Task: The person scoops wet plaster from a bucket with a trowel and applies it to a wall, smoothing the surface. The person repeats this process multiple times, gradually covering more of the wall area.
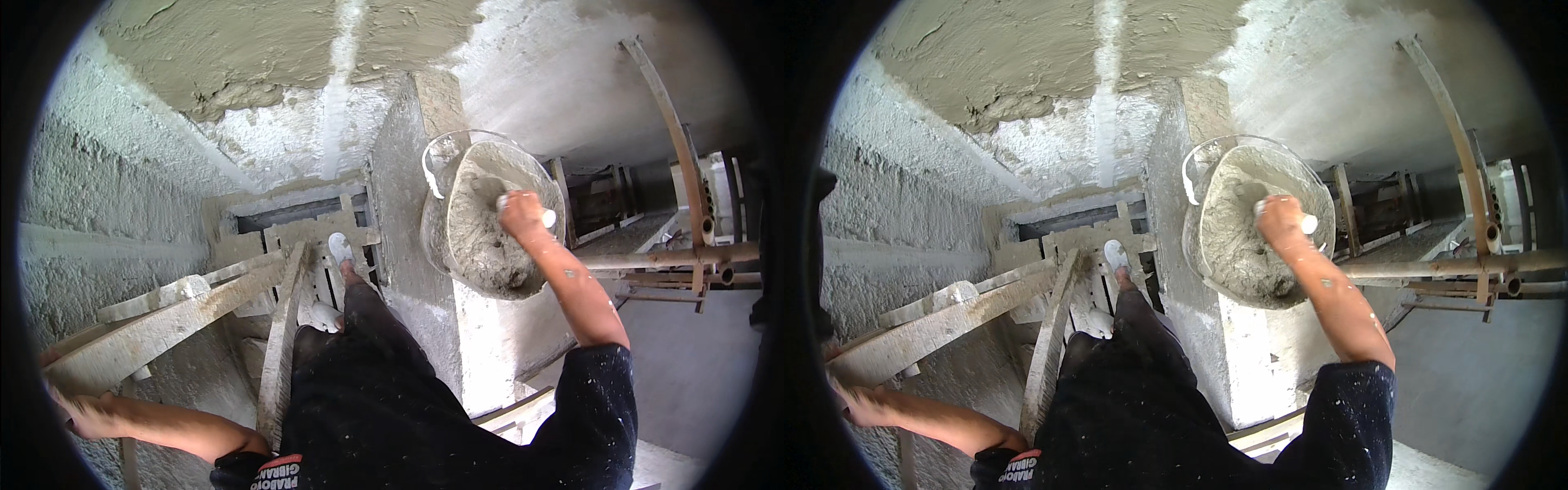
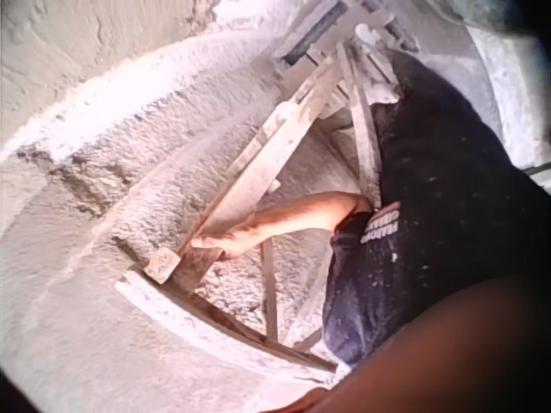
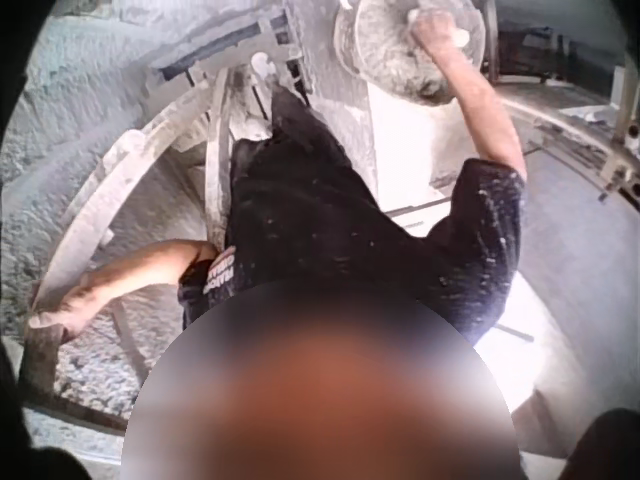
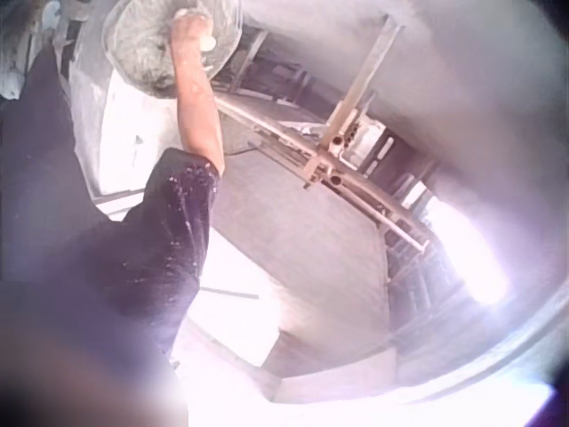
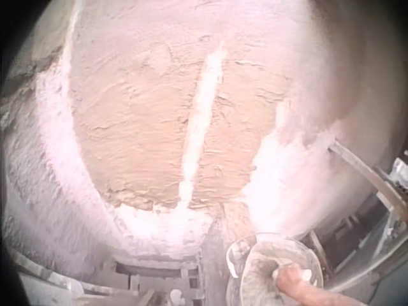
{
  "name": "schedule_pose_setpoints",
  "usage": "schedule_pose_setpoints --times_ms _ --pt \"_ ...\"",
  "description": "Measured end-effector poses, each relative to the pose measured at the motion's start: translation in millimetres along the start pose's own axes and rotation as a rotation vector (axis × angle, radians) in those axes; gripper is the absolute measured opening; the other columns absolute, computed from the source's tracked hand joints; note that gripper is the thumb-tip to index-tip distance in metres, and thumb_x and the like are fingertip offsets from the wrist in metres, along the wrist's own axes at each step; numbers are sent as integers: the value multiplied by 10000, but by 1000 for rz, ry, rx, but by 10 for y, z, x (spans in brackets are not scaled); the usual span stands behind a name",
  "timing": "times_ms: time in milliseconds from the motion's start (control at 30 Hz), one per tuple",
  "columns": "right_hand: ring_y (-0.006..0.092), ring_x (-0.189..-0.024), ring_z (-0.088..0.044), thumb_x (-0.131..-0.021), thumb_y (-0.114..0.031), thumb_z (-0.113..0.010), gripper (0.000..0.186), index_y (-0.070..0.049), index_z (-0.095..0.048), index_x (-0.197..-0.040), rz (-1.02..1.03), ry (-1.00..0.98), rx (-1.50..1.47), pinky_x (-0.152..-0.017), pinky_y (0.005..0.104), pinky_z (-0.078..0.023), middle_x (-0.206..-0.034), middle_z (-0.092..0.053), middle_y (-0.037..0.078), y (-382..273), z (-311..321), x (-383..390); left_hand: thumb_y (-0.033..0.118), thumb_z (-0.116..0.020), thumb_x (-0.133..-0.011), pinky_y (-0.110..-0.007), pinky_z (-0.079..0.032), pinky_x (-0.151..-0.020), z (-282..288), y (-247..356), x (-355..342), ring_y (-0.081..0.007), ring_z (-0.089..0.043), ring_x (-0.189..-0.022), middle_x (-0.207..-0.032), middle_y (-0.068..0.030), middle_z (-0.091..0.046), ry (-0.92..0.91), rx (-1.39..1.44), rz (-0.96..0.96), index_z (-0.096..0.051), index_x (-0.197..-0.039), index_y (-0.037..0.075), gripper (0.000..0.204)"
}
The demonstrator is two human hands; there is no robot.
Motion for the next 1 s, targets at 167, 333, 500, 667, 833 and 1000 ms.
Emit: schedule_pose_setpoints --times_ms 167,333,500,667,833,1000 --pt "339 -1093 -698 -953 -266 -568 311 -29 -732 -1072 227 -179 33 -958 468 -534 -1094 -735 203 -212 32 351 442 -669 -952 -368 -569 -843 -44 65 124 -161 -676 -937 -980 -33 -723 -34 18 36 -730 -939 85 362" --pt "382 -1155 -665 -993 -404 -599 419 -13 -711 -1098 215 -349 -231 -1006 490 -520 -1155 -723 207 -232 103 655 411 -712 -943 -368 -559 -857 -69 120 90 -171 -678 -936 -963 -42 -736 -65 58 -71 -741 -934 72 341" --pt "139 -658 -642 -1019 -415 -625 397 -27 -702 -989 -269 -608 -1109 -575 324 -549 -796 -687 72 -49 -120 1110 408 -721 -943 -364 -573 -850 -92 106 132 -171 -695 -957 -984 -65 -744 -7 126 26 -735 -962 40 368" --pt "107 -566 -586 -972 -385 -701 344 -48 -687 -901 -293 -379 -1370 -526 280 -465 -698 -653 39 -113 -324 1476 430 -705 -950 -380 -596 -841 -97 162 182 -173 -710 -948 -997 -48 -746 -21 78 27 -746 -944 72 361" --pt "108 -551 -567 -960 -358 -714 374 -29 -670 -790 -394 -219 -1379 -520 293 -454 -650 -623 31 -91 -338 1551 460 -706 -937 -382 -600 -846 -99 229 232 -175 -714 -932 -1009 -17 -749 -13 2 88 -756 -932 124 340" --pt "103 -529 -533 -947 -338 -727 334 -51 -668 -786 -514 -153 -1507 -492 291 -429 -645 -602 17 44 -358 1541 479 -738 -901 -385 -615 -806 -122 252 255 -176 -721 -932 -1003 -37 -747 36 -44 84 -740 -918 81 398"
Point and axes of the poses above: each hand's wrist, its own x-axis away from the middle knuckle, its own z-axis out of the back of the hand, y = z × x, the point moved 2 cm from there along -x, towards the middle knuckle
